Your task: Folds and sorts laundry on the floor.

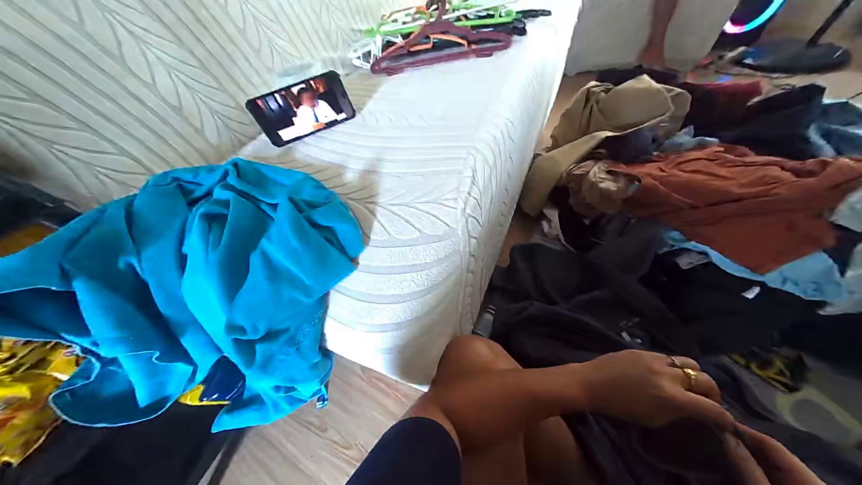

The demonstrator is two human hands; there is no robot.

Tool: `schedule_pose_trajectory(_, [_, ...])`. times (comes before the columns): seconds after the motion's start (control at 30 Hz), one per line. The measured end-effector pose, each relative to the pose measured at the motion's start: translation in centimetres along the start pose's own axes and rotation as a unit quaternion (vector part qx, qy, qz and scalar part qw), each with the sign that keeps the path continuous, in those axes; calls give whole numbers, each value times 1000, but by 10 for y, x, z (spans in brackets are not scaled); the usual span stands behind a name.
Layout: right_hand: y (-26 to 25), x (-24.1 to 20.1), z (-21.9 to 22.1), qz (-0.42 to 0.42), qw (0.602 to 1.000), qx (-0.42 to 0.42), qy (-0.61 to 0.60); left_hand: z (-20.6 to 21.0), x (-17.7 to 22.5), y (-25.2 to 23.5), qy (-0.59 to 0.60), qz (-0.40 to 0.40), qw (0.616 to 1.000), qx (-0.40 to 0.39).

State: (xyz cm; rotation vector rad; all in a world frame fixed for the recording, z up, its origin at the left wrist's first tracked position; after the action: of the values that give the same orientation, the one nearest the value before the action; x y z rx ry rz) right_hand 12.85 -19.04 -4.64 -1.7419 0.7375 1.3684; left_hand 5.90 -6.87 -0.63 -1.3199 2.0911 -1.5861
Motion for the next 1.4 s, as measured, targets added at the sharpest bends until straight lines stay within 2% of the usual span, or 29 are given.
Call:
schedule_pose_trajectory(0.27, [-1,-1,-5,-6,1000,-9,5,-1,2,-1,-25,17,999,-12])
schedule_pose_trajectory(0.57, [-2,-2,-9,4,999,-8,-53,-4,1,-1,-15,31,999,1])
schedule_pose_trajectory(0.8, [0,2,-6,28,996,-51,-73,-1,1,4,-34,44,998,20])
schedule_pose_trajectory(1.0, [1,5,-4,23,996,-41,-81,3,-2,9,17,27,999,11])
schedule_pose_trajectory(1.2, [0,8,-5,43,992,-48,-109,3,-4,4,110,-47,993,-1])
schedule_pose_trajectory(1.4, [0,11,-3,57,991,-54,-112,7,-4,10,103,-42,994,-18])
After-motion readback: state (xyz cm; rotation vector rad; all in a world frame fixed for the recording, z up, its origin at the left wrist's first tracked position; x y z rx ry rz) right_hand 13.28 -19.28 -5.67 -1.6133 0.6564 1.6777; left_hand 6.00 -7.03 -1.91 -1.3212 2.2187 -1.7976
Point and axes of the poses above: each hand's wrist, its own y-axis away from the middle knuckle, its own z-axis out of the palm, x = y × z, the point moved 7 cm from there along -y, towards the middle knuckle, and after that the axes turned 13 degrees about x, right-handed, at the moved point
